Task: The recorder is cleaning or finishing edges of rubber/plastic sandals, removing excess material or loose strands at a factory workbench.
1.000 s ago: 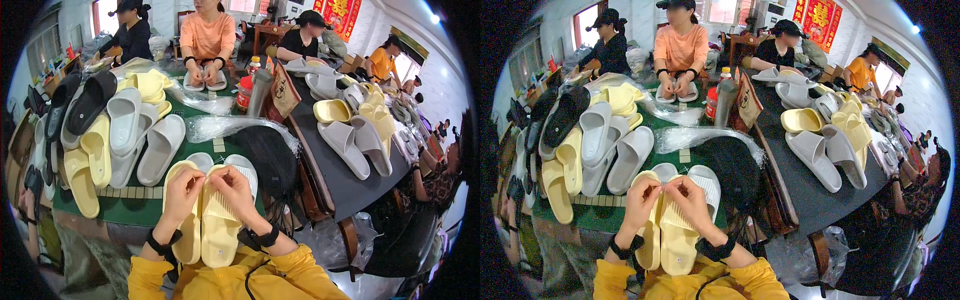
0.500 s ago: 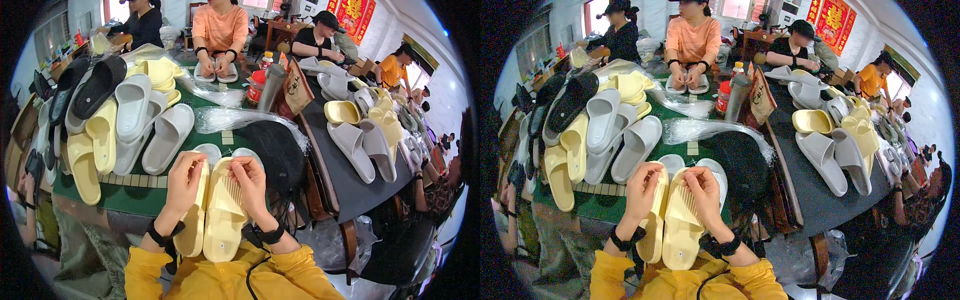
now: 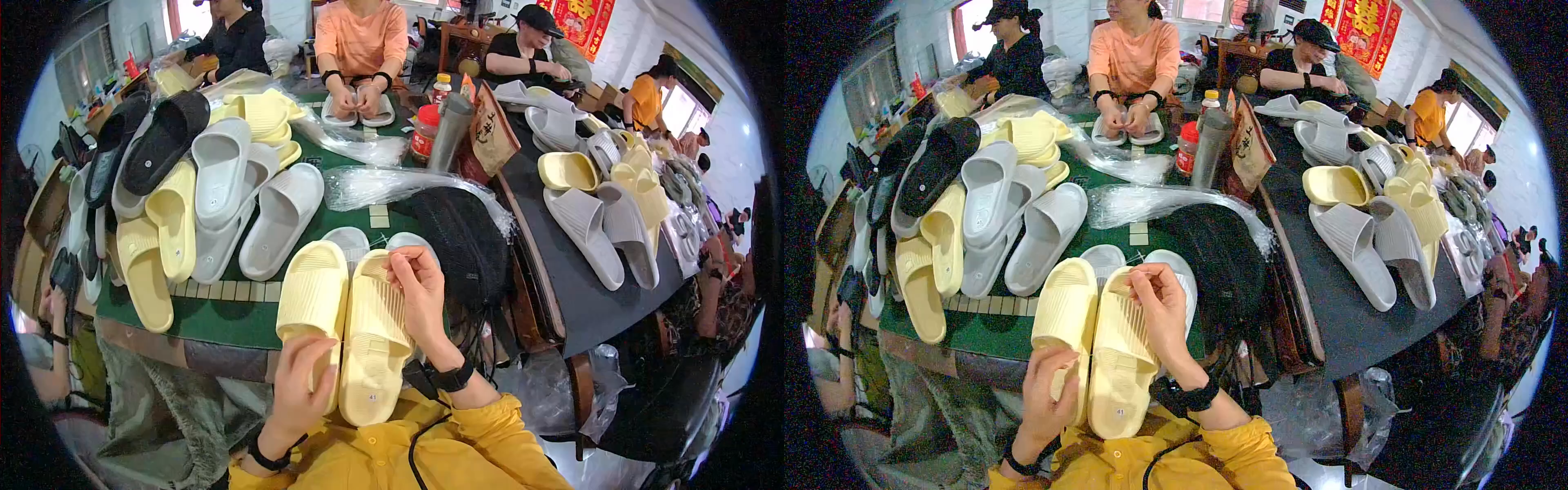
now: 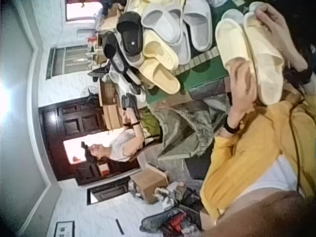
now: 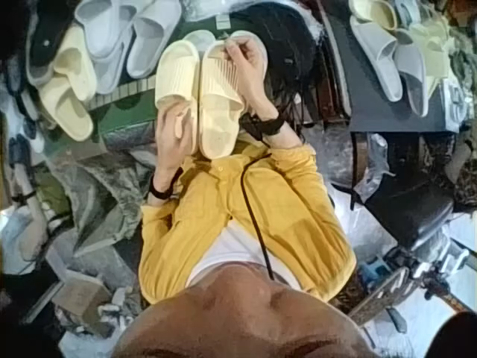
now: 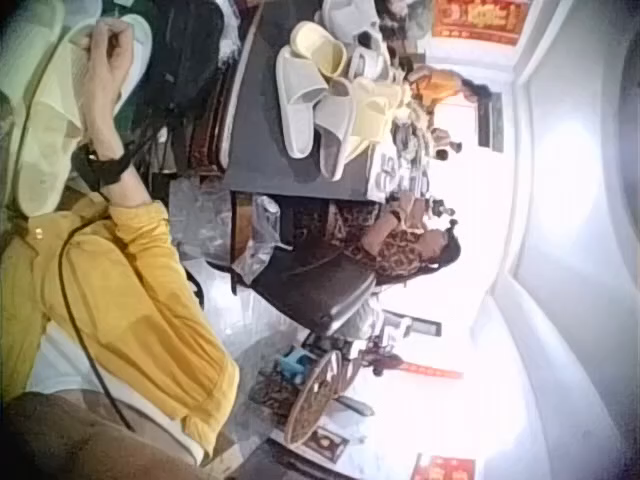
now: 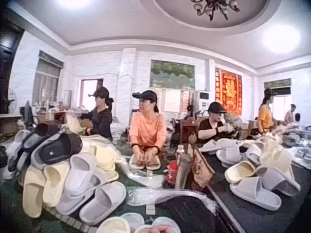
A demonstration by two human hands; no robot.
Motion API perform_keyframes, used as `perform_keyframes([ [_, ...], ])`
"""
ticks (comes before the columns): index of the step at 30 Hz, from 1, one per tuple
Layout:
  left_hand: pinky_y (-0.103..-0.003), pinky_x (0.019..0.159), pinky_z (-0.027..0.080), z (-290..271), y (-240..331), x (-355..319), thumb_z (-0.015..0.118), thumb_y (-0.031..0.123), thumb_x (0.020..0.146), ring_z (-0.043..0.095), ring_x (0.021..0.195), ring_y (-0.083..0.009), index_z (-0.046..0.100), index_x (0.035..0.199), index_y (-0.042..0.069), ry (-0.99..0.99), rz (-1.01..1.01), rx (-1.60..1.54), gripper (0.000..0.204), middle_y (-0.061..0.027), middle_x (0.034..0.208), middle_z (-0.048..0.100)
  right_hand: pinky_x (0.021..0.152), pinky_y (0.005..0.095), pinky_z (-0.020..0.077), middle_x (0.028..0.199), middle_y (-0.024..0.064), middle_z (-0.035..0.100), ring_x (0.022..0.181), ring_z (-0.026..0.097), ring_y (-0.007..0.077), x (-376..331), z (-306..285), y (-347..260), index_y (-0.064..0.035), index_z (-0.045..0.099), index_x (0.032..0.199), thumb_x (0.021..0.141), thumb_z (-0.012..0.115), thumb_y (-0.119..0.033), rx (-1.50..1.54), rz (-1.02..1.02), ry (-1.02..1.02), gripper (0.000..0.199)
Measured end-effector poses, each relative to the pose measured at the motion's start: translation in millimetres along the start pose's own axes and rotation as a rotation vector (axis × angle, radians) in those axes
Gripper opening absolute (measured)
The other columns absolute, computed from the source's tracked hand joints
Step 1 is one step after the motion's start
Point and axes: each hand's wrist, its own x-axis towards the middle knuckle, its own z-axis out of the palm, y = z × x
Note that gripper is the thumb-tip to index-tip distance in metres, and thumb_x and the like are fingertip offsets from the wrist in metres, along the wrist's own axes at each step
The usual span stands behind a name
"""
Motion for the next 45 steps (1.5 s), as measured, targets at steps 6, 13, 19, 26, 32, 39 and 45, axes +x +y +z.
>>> perform_keyframes([
  [6,-0.043,0.093,0.045,14.7,9.6,-3.4,0.073,0.008,0.081,0.051,0.106,-0.0360,0.062,0.128,0.009,-0.070,0.002,0.074,0.048,-0.0195,0.117,0.048,0.065,0.0183,0.0417,0.086,-0.0025,0.063,0.072,0.051,0.0025,-1.2,-2.7,2.4,-0.0070,0.060,0.099,0.100,0.059,-0.016,0.029,0.032,0.028,0.009],
  [13,-0.045,0.097,0.041,31.7,-2.9,-14.7,0.070,0.005,0.081,0.045,0.116,-0.0406,0.063,0.127,0.015,-0.012,-0.008,0.158,0.047,-0.0237,0.127,0.044,0.062,0.0181,0.0400,0.081,-0.0036,0.059,0.068,0.048,0.0019,-0.7,-3.3,1.0,-0.0059,0.059,0.098,0.100,0.059,-0.017,0.050,0.064,0.042,0.011],
  [19,-0.053,0.105,0.033,33.8,-5.5,-14.3,0.065,0.002,0.082,0.041,0.120,-0.0468,0.062,0.129,0.014,-0.146,0.006,0.275,0.049,-0.0275,0.132,0.040,0.064,0.0179,0.0400,0.081,-0.0036,0.059,0.070,0.048,0.0017,-0.5,-2.4,0.1,-0.0051,0.060,0.097,0.099,0.059,-0.016,0.051,0.063,0.040,0.011],
  [26,-0.064,0.108,0.026,51.3,-13.1,-17.4,0.064,0.013,0.084,0.039,0.122,-0.0506,0.055,0.131,0.004,-0.095,0.063,0.390,0.049,-0.0299,0.130,0.040,0.080,0.0219,0.0472,0.102,0.0019,0.064,0.090,0.058,0.0069,-2.8,6.5,-16.6,-0.0025,0.063,0.118,0.099,0.058,-0.012,-0.165,0.030,-0.221,0.022],
  [32,-0.065,0.107,0.027,51.9,-16.7,-18.2,0.064,0.017,0.083,0.039,0.122,-0.0513,0.053,0.131,0.003,-0.093,0.072,0.352,0.051,-0.0307,0.133,0.039,0.089,0.0238,0.0475,0.120,0.0043,0.059,0.108,0.055,0.0095,5.2,-7.9,-27.1,-0.0023,0.057,0.127,0.100,0.052,-0.007,-0.192,-0.102,0.025,0.029],
  [39,-0.064,0.108,0.027,50.7,-16.2,-18.5,0.064,0.016,0.082,0.041,0.123,-0.0499,0.053,0.130,0.002,-0.109,0.064,0.365,0.050,-0.0299,0.131,0.042,0.081,0.0212,0.0461,0.104,0.0007,0.064,0.093,0.059,0.0067,5.7,-39.5,-32.0,-0.0014,0.064,0.110,0.098,0.056,-0.006,-0.333,-0.020,0.014,0.015],
  [45,-0.063,0.108,0.027,50.0,-14.7,-18.1,0.064,0.016,0.082,0.039,0.125,-0.0495,0.053,0.131,0.005,-0.139,0.034,0.363,0.052,-0.0291,0.132,0.042,0.077,0.0281,0.0512,0.107,0.0072,0.063,0.089,0.063,0.0185,19.6,-30.1,-38.0,-0.0062,0.070,0.102,0.083,0.062,0.006,-0.820,-0.241,-0.342,0.024],
])
